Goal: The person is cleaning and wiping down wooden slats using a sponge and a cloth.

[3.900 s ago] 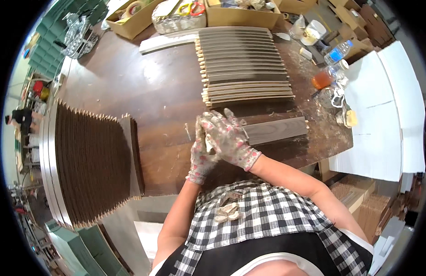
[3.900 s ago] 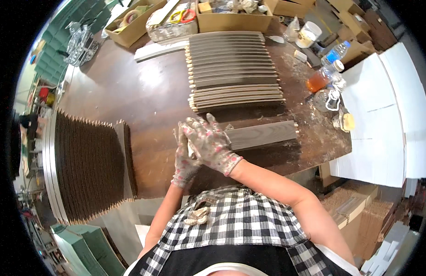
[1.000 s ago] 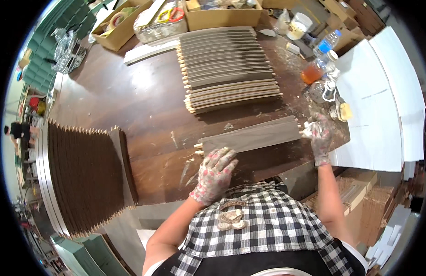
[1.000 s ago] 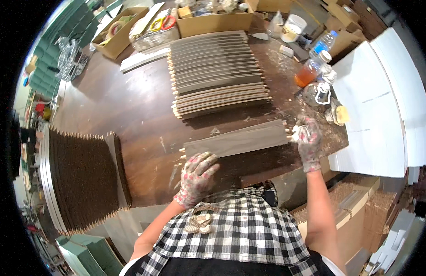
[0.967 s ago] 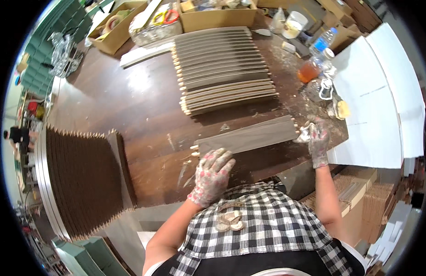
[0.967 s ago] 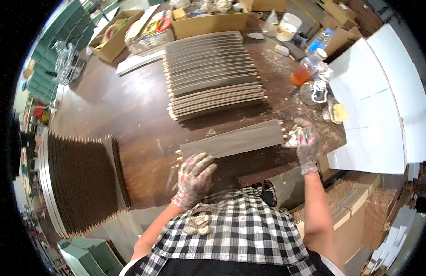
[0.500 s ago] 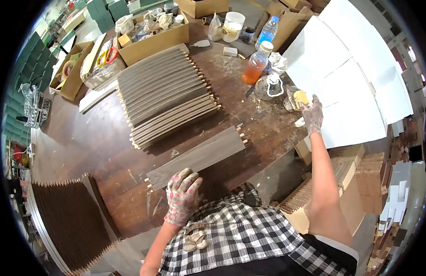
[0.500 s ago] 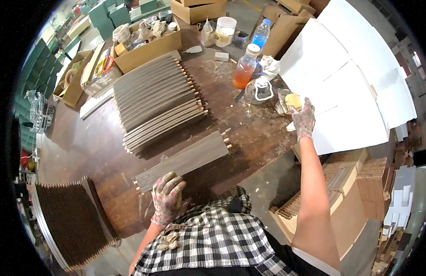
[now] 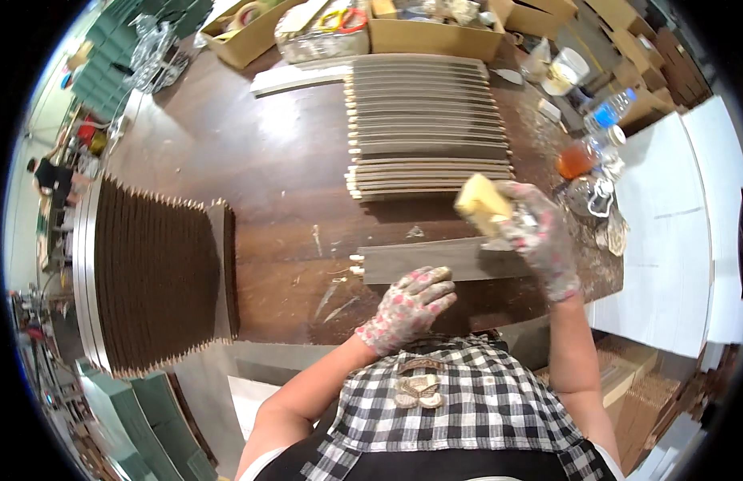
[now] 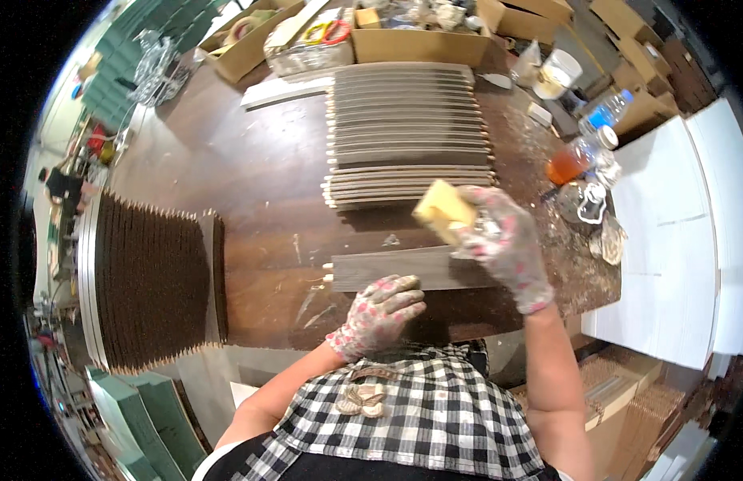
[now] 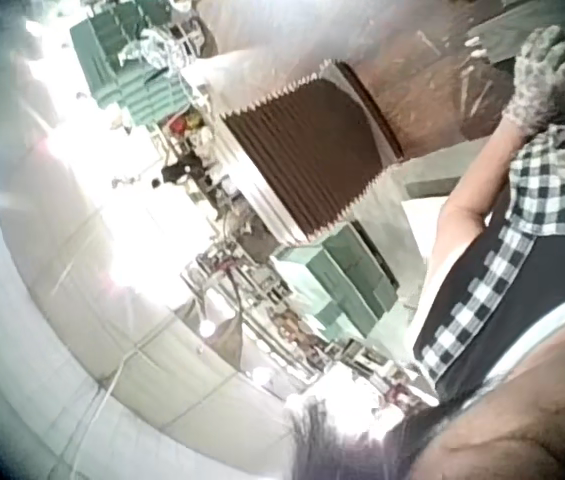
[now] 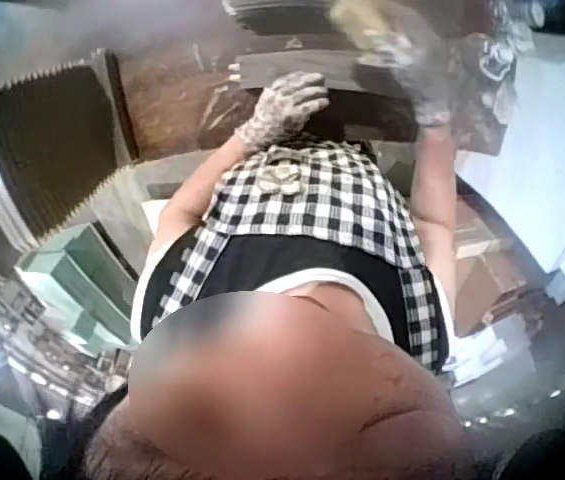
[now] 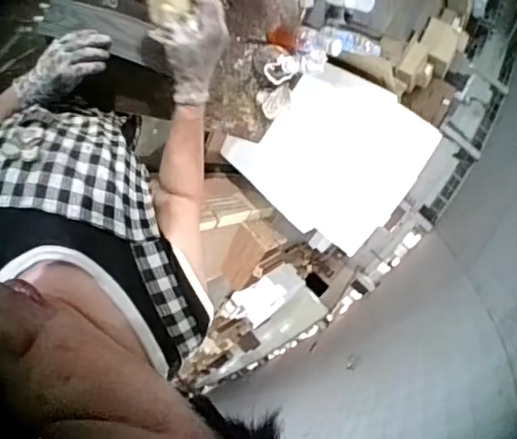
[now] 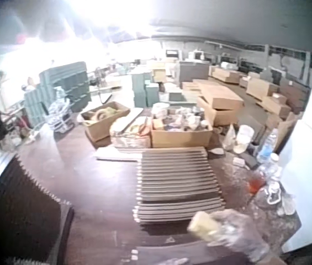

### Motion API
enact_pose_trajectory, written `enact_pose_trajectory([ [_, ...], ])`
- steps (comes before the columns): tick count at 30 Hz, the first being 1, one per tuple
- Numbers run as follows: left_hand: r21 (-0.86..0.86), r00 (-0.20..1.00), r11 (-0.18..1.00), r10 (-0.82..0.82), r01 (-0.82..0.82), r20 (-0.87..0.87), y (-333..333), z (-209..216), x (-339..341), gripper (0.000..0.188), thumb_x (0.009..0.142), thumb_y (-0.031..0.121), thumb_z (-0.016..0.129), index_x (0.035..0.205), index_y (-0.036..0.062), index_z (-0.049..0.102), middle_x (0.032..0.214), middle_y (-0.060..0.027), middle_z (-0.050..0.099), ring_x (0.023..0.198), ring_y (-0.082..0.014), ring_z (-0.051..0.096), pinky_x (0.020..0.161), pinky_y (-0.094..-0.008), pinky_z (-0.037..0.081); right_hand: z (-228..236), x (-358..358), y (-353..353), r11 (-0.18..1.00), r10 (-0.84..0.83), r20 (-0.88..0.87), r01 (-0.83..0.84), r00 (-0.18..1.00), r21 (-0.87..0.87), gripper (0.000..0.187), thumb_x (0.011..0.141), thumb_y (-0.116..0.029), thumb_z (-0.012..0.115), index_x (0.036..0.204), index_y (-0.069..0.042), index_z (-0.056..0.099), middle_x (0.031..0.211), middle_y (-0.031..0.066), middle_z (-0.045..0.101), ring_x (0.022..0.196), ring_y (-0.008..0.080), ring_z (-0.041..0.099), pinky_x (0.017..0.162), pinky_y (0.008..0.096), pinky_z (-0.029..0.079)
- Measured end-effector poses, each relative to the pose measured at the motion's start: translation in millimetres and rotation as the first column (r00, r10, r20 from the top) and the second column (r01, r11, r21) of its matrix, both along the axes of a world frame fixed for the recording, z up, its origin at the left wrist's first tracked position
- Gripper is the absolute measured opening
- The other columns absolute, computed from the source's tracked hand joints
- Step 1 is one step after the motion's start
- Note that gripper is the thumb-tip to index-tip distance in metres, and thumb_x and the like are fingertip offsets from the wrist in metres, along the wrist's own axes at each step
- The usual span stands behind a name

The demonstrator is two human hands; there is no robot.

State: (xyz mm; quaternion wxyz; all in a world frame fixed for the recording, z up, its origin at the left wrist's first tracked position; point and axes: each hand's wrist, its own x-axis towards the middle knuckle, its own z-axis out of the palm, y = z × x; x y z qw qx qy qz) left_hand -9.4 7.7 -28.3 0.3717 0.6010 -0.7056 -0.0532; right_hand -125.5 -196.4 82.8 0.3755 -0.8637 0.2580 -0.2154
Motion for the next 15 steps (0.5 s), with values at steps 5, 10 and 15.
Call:
enact_pose_trajectory([
  [5, 0.023, 0.999, 0.999, -0.028, 0.027, 0.027, 2, -1, 2, 0.028, 0.076, 0.013, 0.061, 0.103, 0.0126, 0.067, 0.116, -0.0038, 0.063, 0.119, -0.0226, 0.054, 0.102, -0.0428, 0.042, -22, 79, 40, 0.938, 0.305, -0.125, -0.321, 0.944, -0.134, 0.037, 0.076, -0.018, 0.073, 0.107, -0.003, 0.063, 0.102, 0.0147, 0.065, 0.092, 0.0301, 0.065, 0.083, 0.0355, 0.052],
  [10, 0.034, 0.999, 0.999, -0.043, 0.042, 0.026, 5, -6, 3, 0.031, 0.076, 0.015, 0.062, 0.107, 0.0123, 0.066, 0.119, -0.0059, 0.062, 0.116, -0.0223, 0.055, 0.099, -0.0405, 0.044, -28, 99, 54, 0.904, 0.346, -0.282, -0.399, 0.895, -0.154, 0.038, 0.076, -0.024, 0.072, 0.106, -0.002, 0.064, 0.097, 0.0149, 0.065, 0.09, 0.0305, 0.064, 0.079, 0.038, 0.052],
  [15, 0.017, 0.994, 0.994, -0.112, 0.112, 0.005, 7, -13, 5, 0.03, 0.078, 0.019, 0.06, 0.105, 0.0082, 0.065, 0.12, -0.0098, 0.06, 0.122, -0.0258, 0.051, 0.104, -0.0413, 0.04, -22, 102, 52, 0.914, 0.301, -0.354, -0.374, 0.886, -0.159, 0.038, 0.078, -0.026, 0.071, 0.109, -0.004, 0.065, 0.097, 0.0135, 0.065, 0.088, 0.0291, 0.065, 0.079, 0.0372, 0.052],
])
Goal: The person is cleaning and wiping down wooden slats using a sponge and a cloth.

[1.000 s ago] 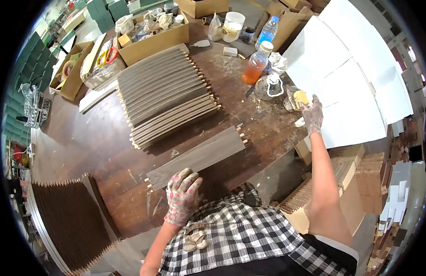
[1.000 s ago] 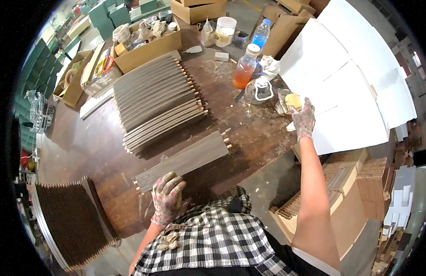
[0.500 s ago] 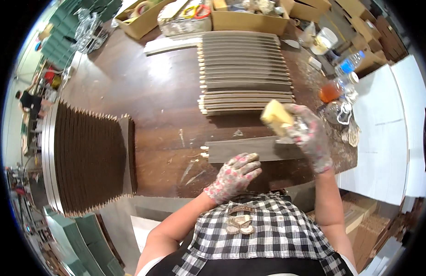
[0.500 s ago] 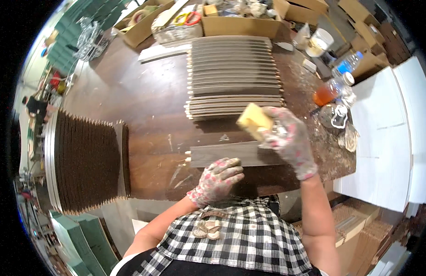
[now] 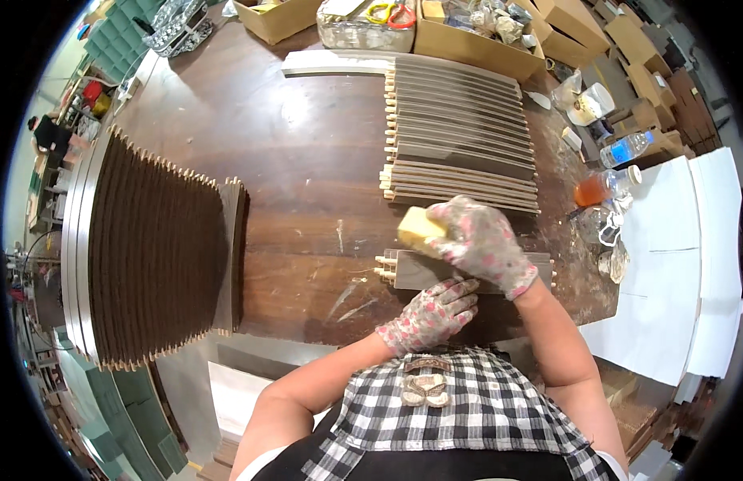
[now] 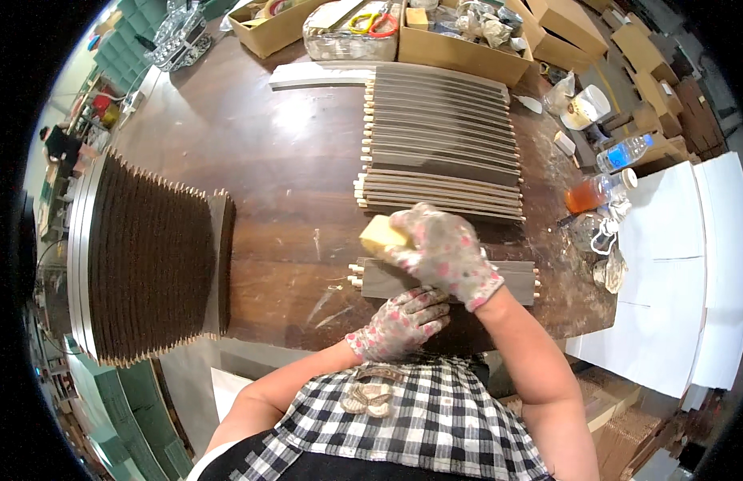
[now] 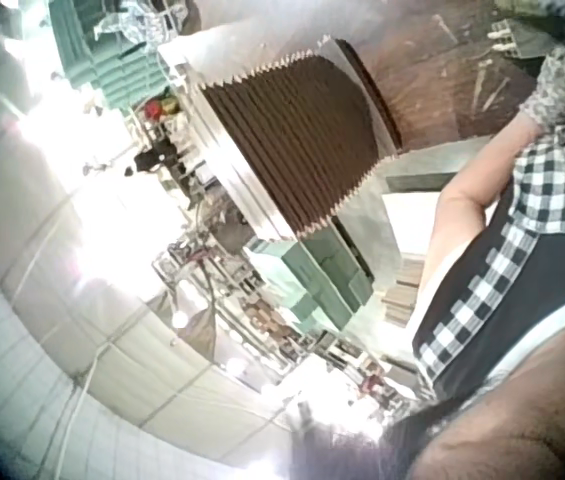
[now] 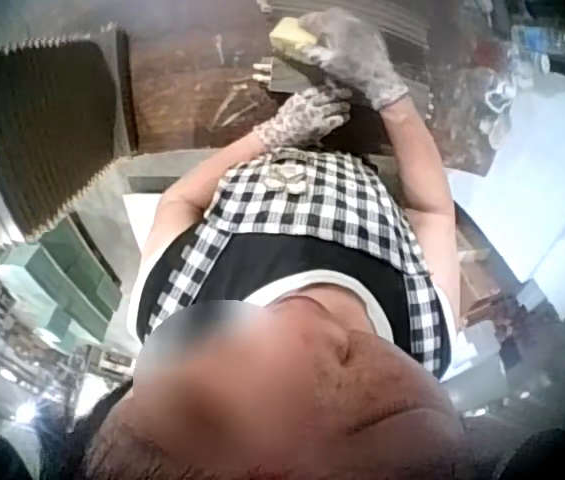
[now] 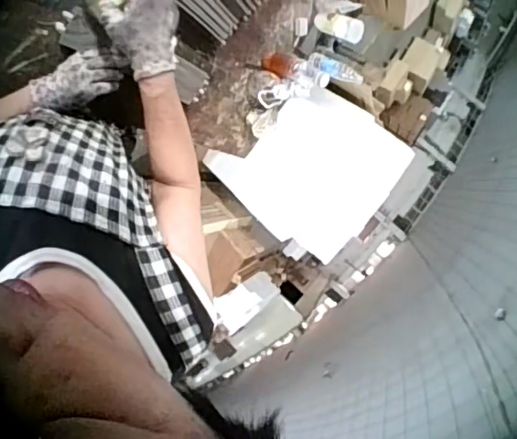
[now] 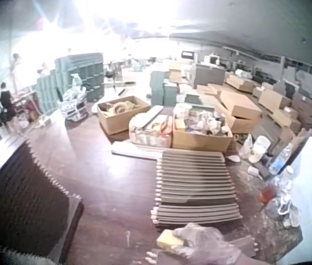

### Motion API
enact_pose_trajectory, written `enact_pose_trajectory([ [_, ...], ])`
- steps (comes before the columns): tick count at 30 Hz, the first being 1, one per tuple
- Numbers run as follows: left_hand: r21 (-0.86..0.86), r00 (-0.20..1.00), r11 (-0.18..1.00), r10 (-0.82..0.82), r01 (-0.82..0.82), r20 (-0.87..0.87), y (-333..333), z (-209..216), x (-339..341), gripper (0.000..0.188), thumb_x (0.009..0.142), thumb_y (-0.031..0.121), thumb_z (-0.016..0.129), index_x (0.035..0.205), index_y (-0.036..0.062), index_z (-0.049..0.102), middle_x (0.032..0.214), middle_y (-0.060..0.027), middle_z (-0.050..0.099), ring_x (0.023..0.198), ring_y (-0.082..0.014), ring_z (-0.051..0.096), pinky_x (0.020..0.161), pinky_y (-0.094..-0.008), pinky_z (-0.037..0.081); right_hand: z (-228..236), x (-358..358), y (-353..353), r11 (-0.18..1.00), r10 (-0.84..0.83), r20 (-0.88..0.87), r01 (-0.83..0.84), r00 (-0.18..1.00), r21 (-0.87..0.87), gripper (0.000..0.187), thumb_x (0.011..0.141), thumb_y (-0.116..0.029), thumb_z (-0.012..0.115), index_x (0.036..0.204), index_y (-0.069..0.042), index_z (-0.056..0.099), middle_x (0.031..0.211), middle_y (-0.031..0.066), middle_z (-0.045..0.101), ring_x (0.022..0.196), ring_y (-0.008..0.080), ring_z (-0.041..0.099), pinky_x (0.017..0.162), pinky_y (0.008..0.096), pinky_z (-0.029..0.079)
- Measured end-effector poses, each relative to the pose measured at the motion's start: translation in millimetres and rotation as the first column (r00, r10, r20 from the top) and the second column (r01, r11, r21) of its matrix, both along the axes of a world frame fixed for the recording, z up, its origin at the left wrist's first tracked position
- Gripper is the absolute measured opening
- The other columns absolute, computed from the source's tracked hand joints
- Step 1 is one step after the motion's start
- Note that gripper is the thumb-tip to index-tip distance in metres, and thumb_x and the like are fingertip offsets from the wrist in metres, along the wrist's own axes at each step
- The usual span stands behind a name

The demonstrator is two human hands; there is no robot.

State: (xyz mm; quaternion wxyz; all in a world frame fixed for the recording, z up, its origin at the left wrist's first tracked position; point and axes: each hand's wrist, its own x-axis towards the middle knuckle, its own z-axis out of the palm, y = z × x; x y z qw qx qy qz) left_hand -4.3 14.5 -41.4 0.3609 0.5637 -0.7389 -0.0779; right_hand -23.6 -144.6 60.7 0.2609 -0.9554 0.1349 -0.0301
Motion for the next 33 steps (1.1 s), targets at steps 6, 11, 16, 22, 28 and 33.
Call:
enact_pose_trajectory([
  [6, 0.013, 1.0, 1.0, 0.019, -0.019, -0.002, -3, 7, 3, 0.03, 0.079, 0.018, 0.06, 0.106, 0.0079, 0.064, 0.122, -0.0103, 0.059, 0.123, -0.0258, 0.05, 0.105, -0.0415, 0.039, 14, 13, 3, 0.989, -0.002, -0.175, -0.024, 0.985, -0.146, 0.039, 0.079, -0.031, 0.069, 0.108, -0.006, 0.065, 0.098, 0.0129, 0.064, 0.089, 0.0301, 0.064, 0.078, 0.0388, 0.051],
  [11, 0.047, 1.0, 0.999, 0.016, -0.015, -0.026, -3, 2, -1, 0.032, 0.076, 0.014, 0.063, 0.107, 0.0103, 0.065, 0.119, -0.0077, 0.062, 0.118, -0.025, 0.054, 0.102, -0.0431, 0.042, 3, 7, 9, 0.998, 0.068, -0.03, -0.068, 0.997, -0.017, 0.039, 0.08, -0.033, 0.069, 0.109, -0.007, 0.065, 0.098, 0.0124, 0.064, 0.089, 0.0283, 0.064, 0.079, 0.0371, 0.051],
  [16, 0.024, 1.0, 1.0, -0.01, 0.01, -0.008, -1, 3, 3, 0.031, 0.077, 0.017, 0.061, 0.107, 0.0087, 0.065, 0.119, -0.0085, 0.062, 0.122, -0.0254, 0.052, 0.104, -0.0429, 0.04, -11, -32, -19, 0.995, 0.011, -0.042, -0.015, 0.999, -0.1, 0.039, 0.076, -0.029, 0.073, 0.108, -0.008, 0.065, 0.099, 0.012, 0.065, 0.089, 0.0289, 0.065, 0.079, 0.0377, 0.052],
  [22, -0.054, 0.999, 0.999, -0.009, 0.007, -0.039, -4, 3, 3, 0.032, 0.072, 0.014, 0.062, 0.103, 0.0078, 0.066, 0.116, -0.0084, 0.063, 0.119, -0.0247, 0.054, 0.103, -0.0443, 0.043, 24, -101, -74, 0.948, -0.197, -0.324, 0.095, 0.925, -0.305, 0.042, 0.072, -0.021, 0.077, 0.11, -0.008, 0.065, 0.099, 0.011, 0.067, 0.091, 0.0247, 0.066, 0.083, 0.0339, 0.054],
  [28, -0.077, 0.999, 0.997, 0.025, -0.028, -0.04, -5, 3, 2, 0.034, 0.068, 0.013, 0.063, 0.101, 0.0084, 0.066, 0.113, -0.0081, 0.064, 0.118, -0.0261, 0.055, 0.101, -0.0442, 0.044, 5, -74, -32, 0.99, -0.135, 0.057, 0.137, 0.989, -0.035, 0.036, 0.075, -0.027, 0.075, 0.105, -0.009, 0.066, 0.101, 0.0103, 0.067, 0.093, 0.0261, 0.066, 0.084, 0.0362, 0.053],
  [33, -0.064, 0.999, 0.998, 0.009, -0.011, -0.035, -6, 2, 3, 0.029, 0.07, 0.013, 0.063, 0.098, 0.0087, 0.066, 0.111, -0.0078, 0.064, 0.118, -0.0258, 0.055, 0.1, -0.0448, 0.045, -3, -83, -44, 0.989, -0.072, -0.015, 0.069, 0.997, -0.13, 0.035, 0.078, -0.029, 0.073, 0.107, -0.01, 0.064, 0.098, 0.0078, 0.065, 0.089, 0.0253, 0.065, 0.081, 0.0372, 0.052],
])
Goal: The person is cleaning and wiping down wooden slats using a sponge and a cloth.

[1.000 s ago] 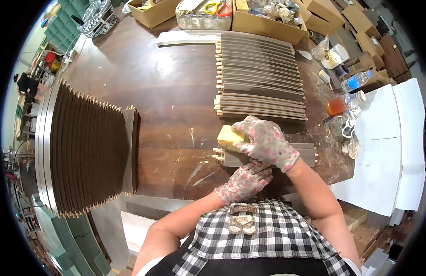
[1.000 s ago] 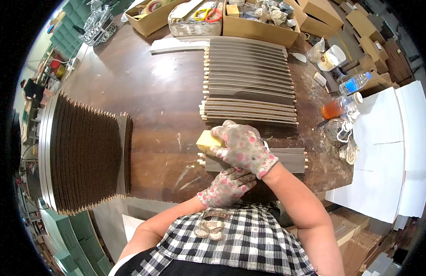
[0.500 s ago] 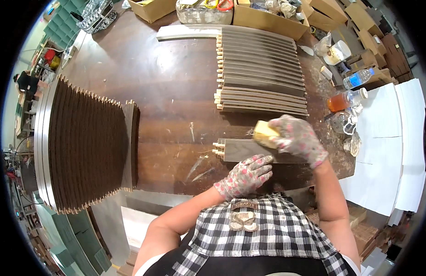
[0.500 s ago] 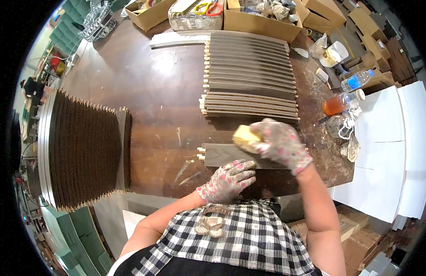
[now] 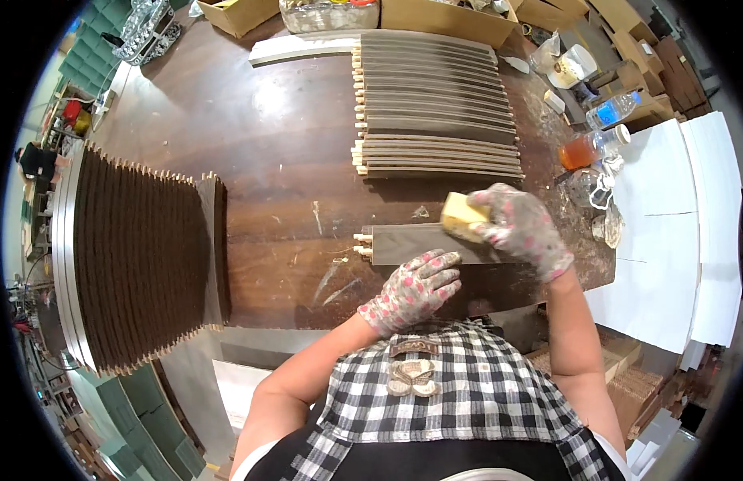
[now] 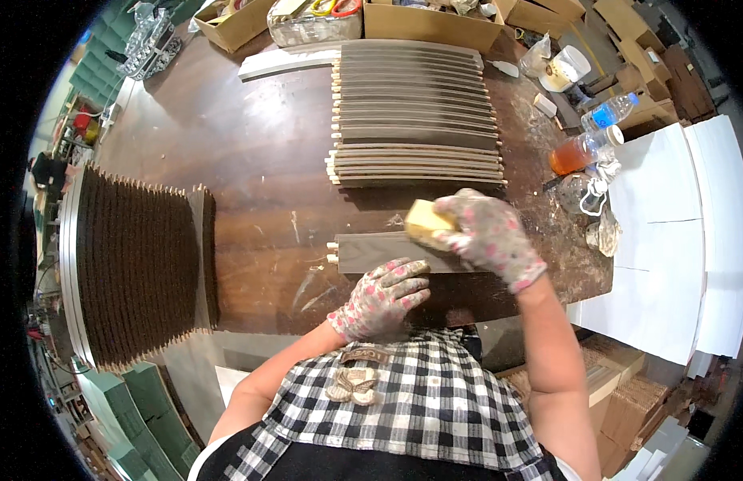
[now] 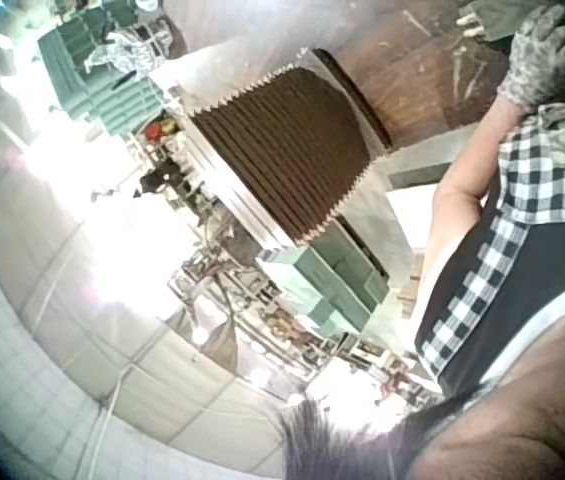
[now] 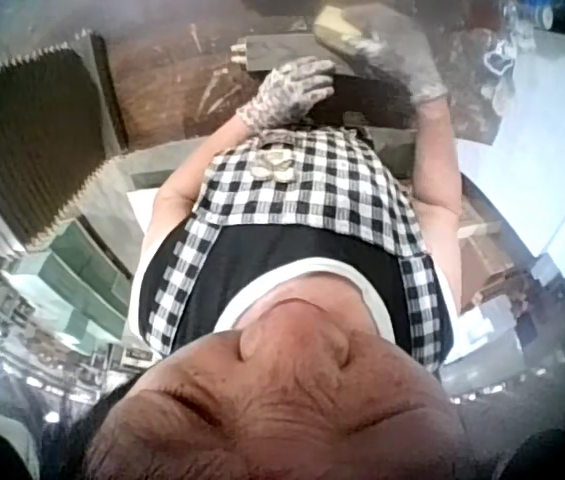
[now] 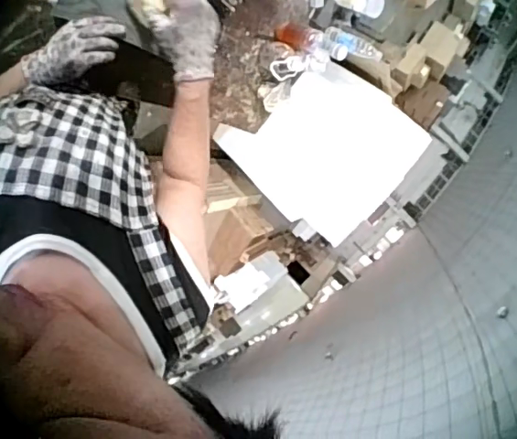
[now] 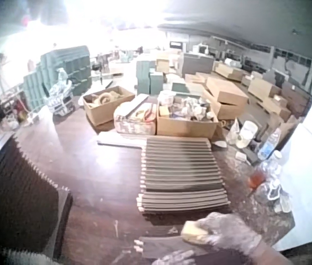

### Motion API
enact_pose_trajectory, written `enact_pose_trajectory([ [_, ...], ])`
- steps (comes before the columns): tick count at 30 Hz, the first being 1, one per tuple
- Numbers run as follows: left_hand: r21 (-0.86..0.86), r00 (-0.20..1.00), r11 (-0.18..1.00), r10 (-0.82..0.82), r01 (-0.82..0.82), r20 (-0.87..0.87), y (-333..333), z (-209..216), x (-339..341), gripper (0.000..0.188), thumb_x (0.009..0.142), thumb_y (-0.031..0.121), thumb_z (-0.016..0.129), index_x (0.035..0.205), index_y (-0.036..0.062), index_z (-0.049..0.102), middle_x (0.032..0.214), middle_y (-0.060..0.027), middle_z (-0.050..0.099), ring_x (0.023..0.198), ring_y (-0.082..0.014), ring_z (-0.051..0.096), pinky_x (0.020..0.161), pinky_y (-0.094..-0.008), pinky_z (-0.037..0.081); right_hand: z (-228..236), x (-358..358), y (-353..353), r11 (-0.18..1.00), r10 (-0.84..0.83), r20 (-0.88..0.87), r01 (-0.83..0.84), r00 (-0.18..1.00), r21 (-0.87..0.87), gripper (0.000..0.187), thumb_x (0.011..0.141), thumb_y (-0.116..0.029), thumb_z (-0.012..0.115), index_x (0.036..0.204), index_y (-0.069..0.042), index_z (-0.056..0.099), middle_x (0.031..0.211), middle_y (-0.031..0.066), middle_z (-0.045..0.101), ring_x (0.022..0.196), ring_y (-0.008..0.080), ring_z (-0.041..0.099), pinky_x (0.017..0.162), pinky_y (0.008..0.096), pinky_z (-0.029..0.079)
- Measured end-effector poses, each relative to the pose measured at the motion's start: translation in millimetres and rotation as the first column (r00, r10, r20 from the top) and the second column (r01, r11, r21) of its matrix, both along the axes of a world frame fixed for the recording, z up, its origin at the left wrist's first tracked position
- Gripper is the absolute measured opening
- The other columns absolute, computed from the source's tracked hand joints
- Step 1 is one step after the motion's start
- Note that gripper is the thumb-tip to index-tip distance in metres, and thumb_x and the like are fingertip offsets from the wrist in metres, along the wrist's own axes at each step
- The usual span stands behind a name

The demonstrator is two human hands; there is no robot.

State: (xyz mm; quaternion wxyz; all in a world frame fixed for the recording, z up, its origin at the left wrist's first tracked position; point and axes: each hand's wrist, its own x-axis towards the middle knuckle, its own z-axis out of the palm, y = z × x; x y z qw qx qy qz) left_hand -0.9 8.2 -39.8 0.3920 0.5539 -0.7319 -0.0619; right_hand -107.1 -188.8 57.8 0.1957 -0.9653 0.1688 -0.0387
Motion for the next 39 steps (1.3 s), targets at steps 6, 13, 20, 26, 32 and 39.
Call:
enact_pose_trajectory([
  [6, -0.021, 1.0, 1.0, 0.023, -0.023, -0.017, 1, 1, -1, 0.027, 0.071, 0.014, 0.063, 0.098, 0.0095, 0.067, 0.112, -0.0068, 0.064, 0.117, -0.0246, 0.055, 0.1, -0.0431, 0.045, 38, -83, -53, 0.933, -0.357, -0.285, 0.326, 0.89, -0.152, 0.032, 0.074, -0.012, 0.072, 0.105, -0.009, 0.065, 0.106, 0.0095, 0.066, 0.096, 0.0268, 0.063, 0.087, 0.0346, 0.051],
  [13, -0.026, 0.998, 0.998, 0.052, -0.053, -0.029, 1, -2, -4, 0.025, 0.075, 0.02, 0.063, 0.098, 0.0099, 0.068, 0.119, -0.0078, 0.061, 0.12, -0.0254, 0.052, 0.103, -0.039, 0.042, 31, -5, 12, 0.991, -0.047, 0.087, 0.058, 0.995, -0.119, 0.04, 0.076, -0.024, 0.076, 0.11, -0.008, 0.063, 0.102, 0.0109, 0.066, 0.085, 0.0254, 0.067, 0.072, 0.0329, 0.057],
  [20, -0.051, 0.987, 0.99, 0.138, -0.134, 0.084, 4, -16, -17, 0.019, 0.085, 0.018, 0.055, 0.097, 0.0076, 0.066, 0.109, -0.0086, 0.064, 0.11, -0.0242, 0.058, 0.098, -0.0395, 0.044, 22, 70, 82, 0.971, 0.231, 0.104, -0.236, 0.967, 0.038, 0.036, 0.073, -0.019, 0.075, 0.105, -0.006, 0.065, 0.103, 0.0125, 0.063, 0.084, 0.0282, 0.066, 0.072, 0.0362, 0.055],
  [26, 0.169, 0.908, 0.983, 0.137, -0.075, -0.395, -1, -29, -24, 0.021, 0.087, 0.017, 0.055, 0.103, 0.0069, 0.063, 0.108, -0.0114, 0.062, 0.103, -0.0281, 0.059, 0.092, -0.0386, 0.047, 28, 84, 82, 0.947, 0.278, -0.006, -0.275, 0.961, -0.167, 0.033, 0.071, -0.013, 0.076, 0.102, -0.006, 0.067, 0.1, 0.0123, 0.065, 0.076, 0.0247, 0.068, 0.067, 0.0328, 0.058],
  [32, -0.029, 0.929, 0.988, 0.131, -0.15, -0.345, -4, -44, -31, 0.023, 0.085, 0.018, 0.056, 0.103, 0.0049, 0.063, 0.1, -0.0141, 0.062, 0.102, -0.0306, 0.058, 0.09, -0.042, 0.047, 36, 88, 96, 0.929, 0.364, -0.146, -0.37, 0.92, -0.022, 0.034, 0.072, -0.013, 0.074, 0.104, -0.006, 0.067, 0.103, 0.012, 0.063, 0.084, 0.0277, 0.067, 0.074, 0.0359, 0.055],
  [39, -0.093, 0.998, 0.995, 0.051, -0.046, 0.044, 4, -12, -10, 0.022, 0.078, 0.015, 0.058, 0.095, 0.0065, 0.067, 0.104, -0.0099, 0.065, 0.108, -0.0297, 0.058, 0.095, -0.0406, 0.046, 21, 90, 82, 0.968, 0.232, 0.021, -0.228, 0.973, -0.109, 0.037, 0.074, -0.017, 0.072, 0.107, -0.005, 0.065, 0.104, 0.0151, 0.062, 0.082, 0.0308, 0.065, 0.072, 0.0376, 0.053],
])
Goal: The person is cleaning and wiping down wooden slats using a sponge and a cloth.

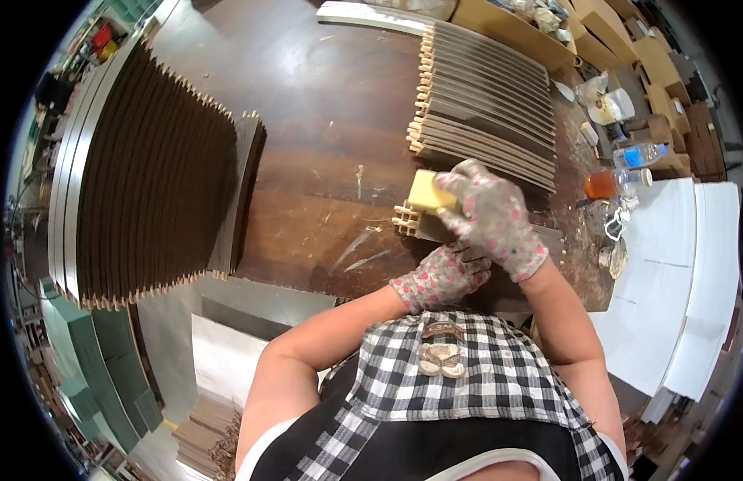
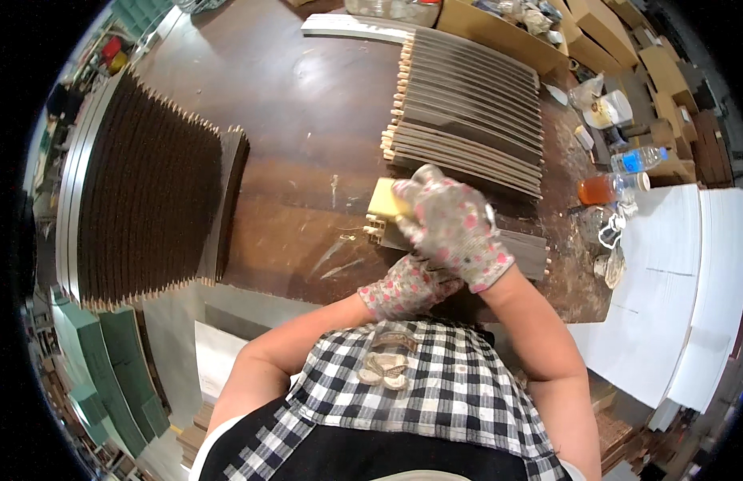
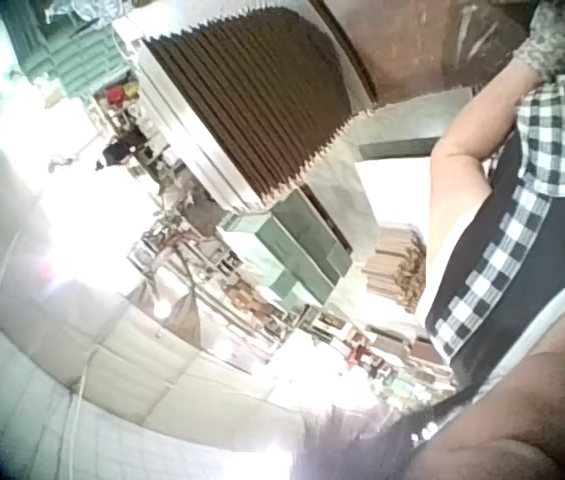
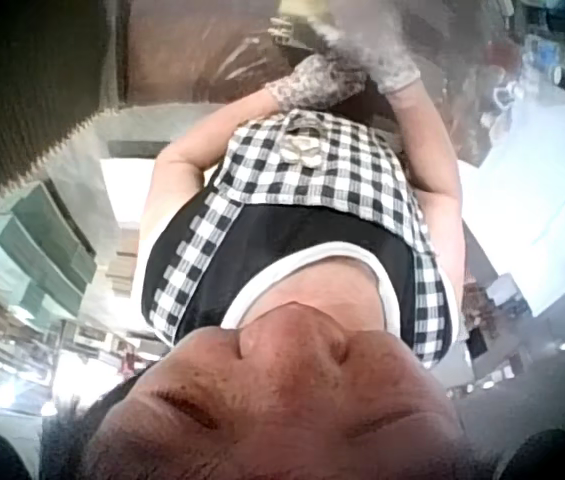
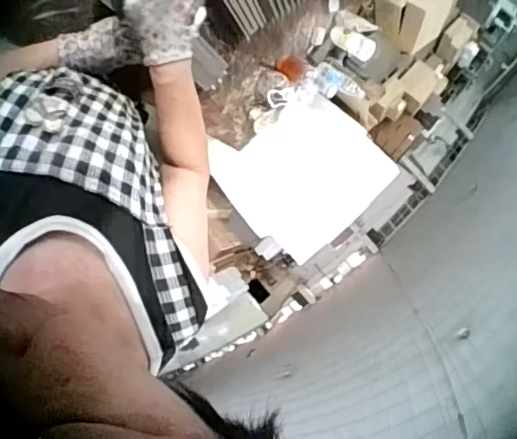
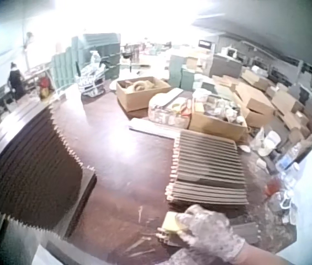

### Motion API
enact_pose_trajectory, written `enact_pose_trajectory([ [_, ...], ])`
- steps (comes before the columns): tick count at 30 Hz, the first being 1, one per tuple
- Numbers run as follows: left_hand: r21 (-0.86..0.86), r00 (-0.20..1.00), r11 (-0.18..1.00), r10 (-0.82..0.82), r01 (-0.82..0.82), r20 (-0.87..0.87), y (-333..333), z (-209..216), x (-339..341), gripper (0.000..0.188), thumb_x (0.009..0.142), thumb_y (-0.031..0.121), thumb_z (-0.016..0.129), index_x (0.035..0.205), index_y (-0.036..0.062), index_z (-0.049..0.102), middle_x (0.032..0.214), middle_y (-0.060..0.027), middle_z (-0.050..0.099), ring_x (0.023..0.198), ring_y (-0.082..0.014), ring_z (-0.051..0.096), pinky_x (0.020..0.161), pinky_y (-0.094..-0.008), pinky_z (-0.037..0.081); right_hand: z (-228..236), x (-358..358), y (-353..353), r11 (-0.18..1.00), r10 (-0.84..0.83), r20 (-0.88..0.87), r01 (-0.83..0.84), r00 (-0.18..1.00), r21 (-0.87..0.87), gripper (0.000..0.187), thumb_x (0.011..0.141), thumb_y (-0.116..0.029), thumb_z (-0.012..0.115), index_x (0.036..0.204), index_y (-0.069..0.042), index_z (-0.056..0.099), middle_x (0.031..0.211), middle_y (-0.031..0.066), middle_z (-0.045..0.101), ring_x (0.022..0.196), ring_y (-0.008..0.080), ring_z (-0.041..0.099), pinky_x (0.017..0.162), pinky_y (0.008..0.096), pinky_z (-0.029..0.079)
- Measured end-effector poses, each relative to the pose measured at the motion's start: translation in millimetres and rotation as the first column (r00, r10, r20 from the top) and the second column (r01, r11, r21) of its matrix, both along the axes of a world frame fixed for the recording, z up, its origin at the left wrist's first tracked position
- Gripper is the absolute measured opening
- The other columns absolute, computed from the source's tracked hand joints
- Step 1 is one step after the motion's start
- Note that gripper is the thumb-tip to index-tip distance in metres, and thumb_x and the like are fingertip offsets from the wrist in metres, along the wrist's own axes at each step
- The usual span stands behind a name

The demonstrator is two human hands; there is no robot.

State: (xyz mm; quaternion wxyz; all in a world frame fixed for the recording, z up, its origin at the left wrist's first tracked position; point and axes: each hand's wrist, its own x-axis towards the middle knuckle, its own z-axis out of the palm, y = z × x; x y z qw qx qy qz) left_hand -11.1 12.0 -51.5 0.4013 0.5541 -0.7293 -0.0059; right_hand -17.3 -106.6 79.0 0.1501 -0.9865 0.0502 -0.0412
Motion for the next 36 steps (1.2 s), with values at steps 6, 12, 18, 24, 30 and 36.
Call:
enact_pose_trajectory([
  [6, 0.495, 0.991, 0.869, 0.053, 0.015, -0.122, -5, 13, -1, 0.029, 0.084, 0.021, 0.056, 0.11, 0.011, 0.063, 0.119, -0.0089, 0.061, 0.117, -0.0261, 0.053, 0.1, -0.0414, 0.044, -1, -35, -9, 0.933, 0.017, 0.07, -0.041, 0.997, 0.358, 0.038, 0.073, -0.019, 0.074, 0.108, -0.006, 0.064, 0.099, 0.014, 0.062, 0.085, 0.0299, 0.064, 0.077, 0.036, 0.053],
  [12, 0.074, 0.999, 0.996, 0.051, -0.049, -0.017, -11, 15, -1, 0.026, 0.068, 0.011, 0.063, 0.093, 0.0117, 0.067, 0.106, -0.0044, 0.066, 0.114, -0.025, 0.057, 0.097, -0.0442, 0.046, -13, -128, -72, 0.568, -0.702, 0.116, 0.454, 0.703, 0.686, 0.033, 0.079, -0.009, 0.069, 0.111, -0.002, 0.062, 0.102, 0.0102, 0.065, 0.088, 0.0177, 0.064, 0.076, 0.0292, 0.053],
  [18, 0.078, 0.996, 0.993, 0.087, -0.086, -0.009, -8, 29, -2, 0.023, 0.071, 0.007, 0.064, 0.093, 0.0134, 0.064, 0.098, -0.005, 0.067, 0.108, -0.027, 0.06, 0.092, -0.0467, 0.047, -91, -296, -134, 0.149, -0.987, 0.046, 0.764, 0.155, 0.628, 0.034, 0.08, -0.012, 0.07, 0.111, -0.001, 0.06, 0.086, 0.0079, 0.062, 0.072, 0.0127, 0.058, 0.06, 0.0291, 0.049],
  [24, 0.149, 0.988, 0.98, 0.118, -0.132, 0.098, -6, 32, -3, 0.023, 0.071, 0.006, 0.062, 0.092, 0.014, 0.065, 0.1, -0.0036, 0.066, 0.112, -0.0255, 0.056, 0.096, -0.0459, 0.042, -67, -346, -195, 0.038, -0.976, 0.215, 0.944, -0.035, 0.328, 0.035, 0.081, -0.02, 0.071, 0.107, -0.002, 0.058, 0.094, 0.0193, 0.066, 0.088, 0.0316, 0.064, 0.077, 0.0386, 0.05],
  [30, 0.2, 0.983, 0.968, 0.128, -0.153, 0.131, -9, 39, -5, 0.026, 0.071, 0.005, 0.064, 0.095, 0.0146, 0.065, 0.108, -0.0027, 0.064, 0.113, -0.0261, 0.056, 0.097, -0.0462, 0.041, -86, -347, -216, 0.01, -0.968, 0.252, 0.999, 0.0, 0.041, 0.042, 0.08, -0.022, 0.07, 0.113, 0.0, 0.056, 0.106, 0.0214, 0.063, 0.101, 0.0327, 0.061, 0.084, 0.0376, 0.049],
  [36, 0.146, 0.994, 0.985, 0.089, -0.096, 0.056, -8, 37, -5, 0.028, 0.075, 0.01, 0.063, 0.103, 0.0134, 0.066, 0.112, -0.0051, 0.065, 0.118, -0.028, 0.055, 0.098, -0.0486, 0.043, -50, -257, -147, 0.143, -0.962, 0.04, 0.374, 0.271, 0.916, 0.034, 0.087, -0.006, 0.061, 0.12, -0.004, 0.053, 0.107, 0.0082, 0.059, 0.093, 0.0181, 0.06, 0.072, 0.0297, 0.055],
])
